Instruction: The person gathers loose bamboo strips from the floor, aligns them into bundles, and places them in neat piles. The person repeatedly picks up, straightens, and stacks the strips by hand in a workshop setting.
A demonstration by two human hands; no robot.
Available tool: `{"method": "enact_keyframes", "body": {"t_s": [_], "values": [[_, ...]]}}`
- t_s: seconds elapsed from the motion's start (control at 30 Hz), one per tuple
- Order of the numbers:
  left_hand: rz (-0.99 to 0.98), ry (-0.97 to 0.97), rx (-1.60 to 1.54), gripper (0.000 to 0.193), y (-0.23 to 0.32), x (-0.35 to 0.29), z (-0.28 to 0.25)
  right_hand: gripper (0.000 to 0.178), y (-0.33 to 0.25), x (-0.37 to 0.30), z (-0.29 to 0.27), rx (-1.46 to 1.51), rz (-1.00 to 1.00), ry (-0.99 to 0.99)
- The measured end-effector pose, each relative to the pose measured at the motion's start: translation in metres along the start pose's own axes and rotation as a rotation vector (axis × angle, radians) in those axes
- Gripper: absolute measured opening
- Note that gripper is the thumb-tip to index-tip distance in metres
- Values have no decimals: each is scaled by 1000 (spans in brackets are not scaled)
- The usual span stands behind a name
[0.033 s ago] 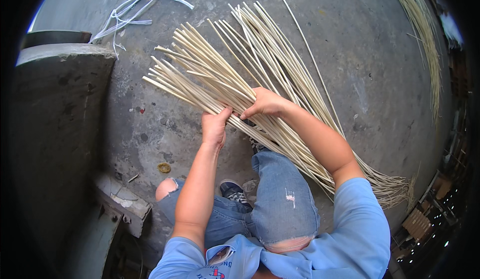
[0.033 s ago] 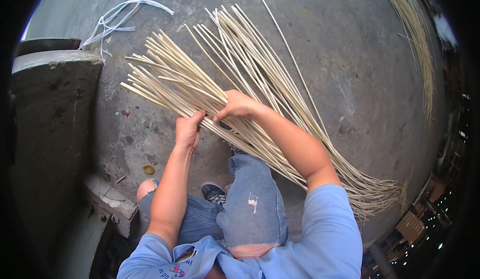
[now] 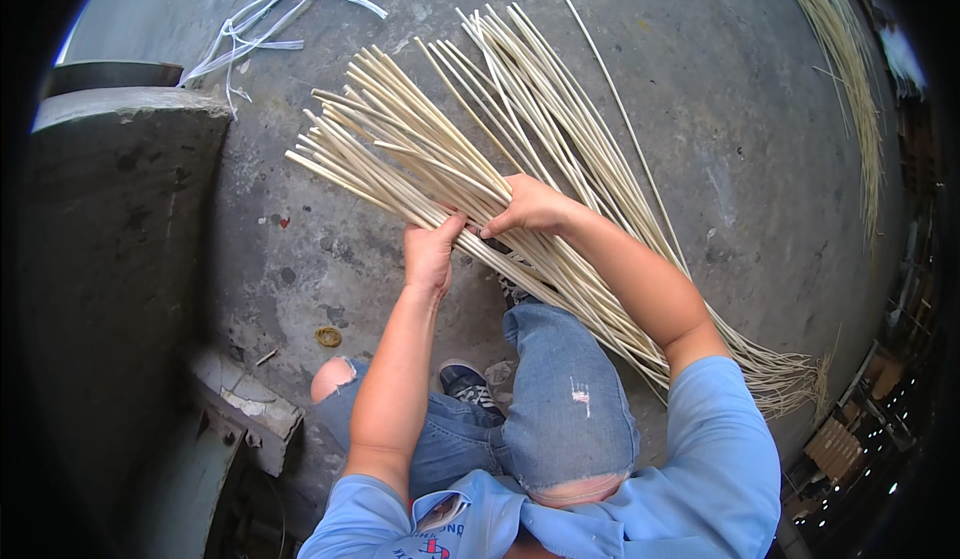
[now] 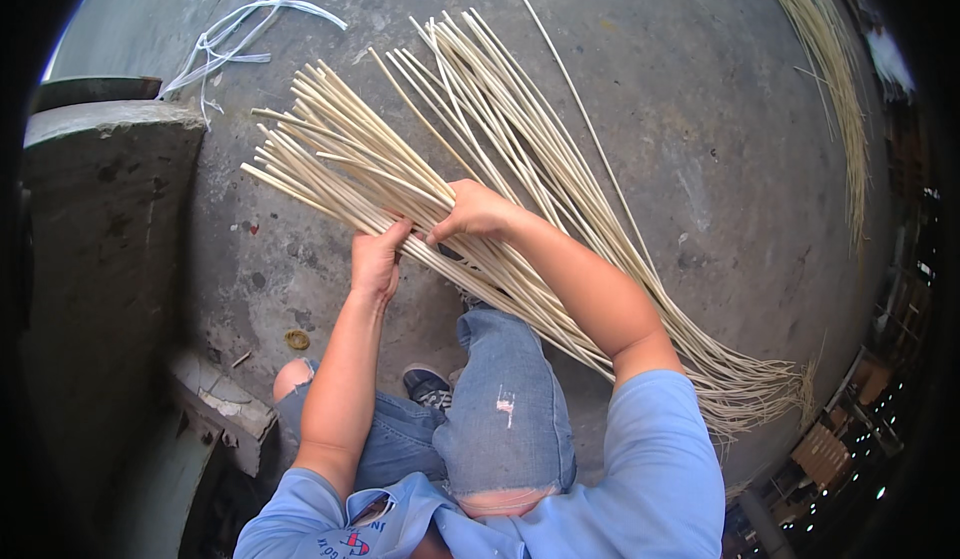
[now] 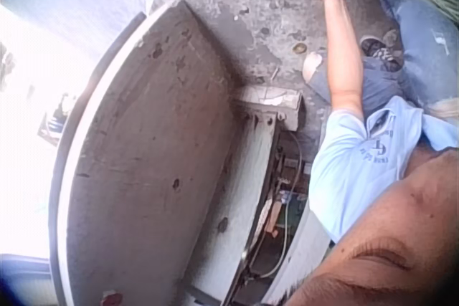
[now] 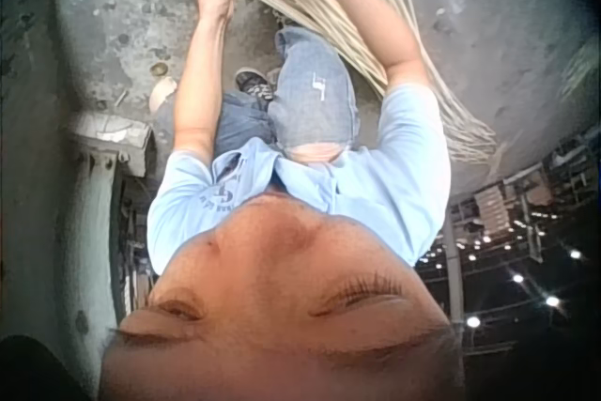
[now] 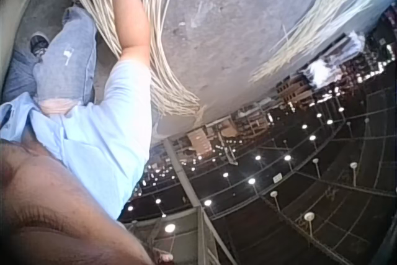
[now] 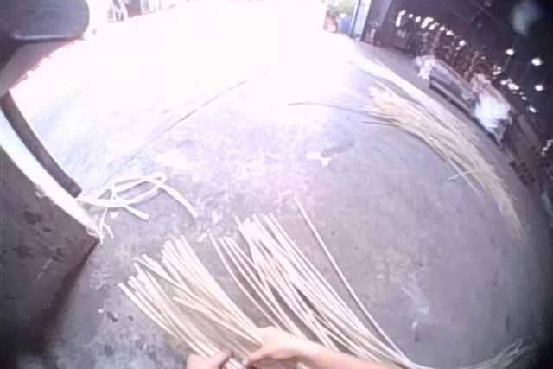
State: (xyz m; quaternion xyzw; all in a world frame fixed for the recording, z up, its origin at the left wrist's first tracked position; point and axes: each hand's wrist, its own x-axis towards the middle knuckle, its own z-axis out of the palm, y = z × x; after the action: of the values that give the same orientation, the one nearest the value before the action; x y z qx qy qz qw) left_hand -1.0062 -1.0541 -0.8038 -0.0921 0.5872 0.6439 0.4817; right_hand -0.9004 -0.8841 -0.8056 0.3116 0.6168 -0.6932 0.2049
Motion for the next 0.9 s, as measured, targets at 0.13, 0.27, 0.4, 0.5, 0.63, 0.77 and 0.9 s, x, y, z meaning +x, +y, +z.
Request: {"method": "enact_keyframes", "body": {"t_s": [0.13, 0.27, 0.4, 0.5, 0.63, 0.77, 0.9], "values": [[-36, -29, 13, 12, 1, 3, 5, 46, 0, -3, -3, 21, 55, 93], [-63, -34, -47, 9, -2, 9, 3, 48, 7, -7, -33, 148, -6, 247], [-50, 18, 54, 11, -10, 22, 8, 57, 9, -1, -70, -79, 50, 510], [-43, 42, 92, 12, -17, 40, 5, 59, 13, 15, -106, -192, 94, 721], [-115, -56, 153, 9, -24, 67, 41, 66, 32, 22, -144, -341, 187, 835], [-68, -26, 283, 12, -26, 101, 79, 77, 26, 31, -125, -454, 293, 823], [-100, 29, 444, 17, -43, 112, 70, 78, 27, 26, -105, -414, 338, 729]]}}
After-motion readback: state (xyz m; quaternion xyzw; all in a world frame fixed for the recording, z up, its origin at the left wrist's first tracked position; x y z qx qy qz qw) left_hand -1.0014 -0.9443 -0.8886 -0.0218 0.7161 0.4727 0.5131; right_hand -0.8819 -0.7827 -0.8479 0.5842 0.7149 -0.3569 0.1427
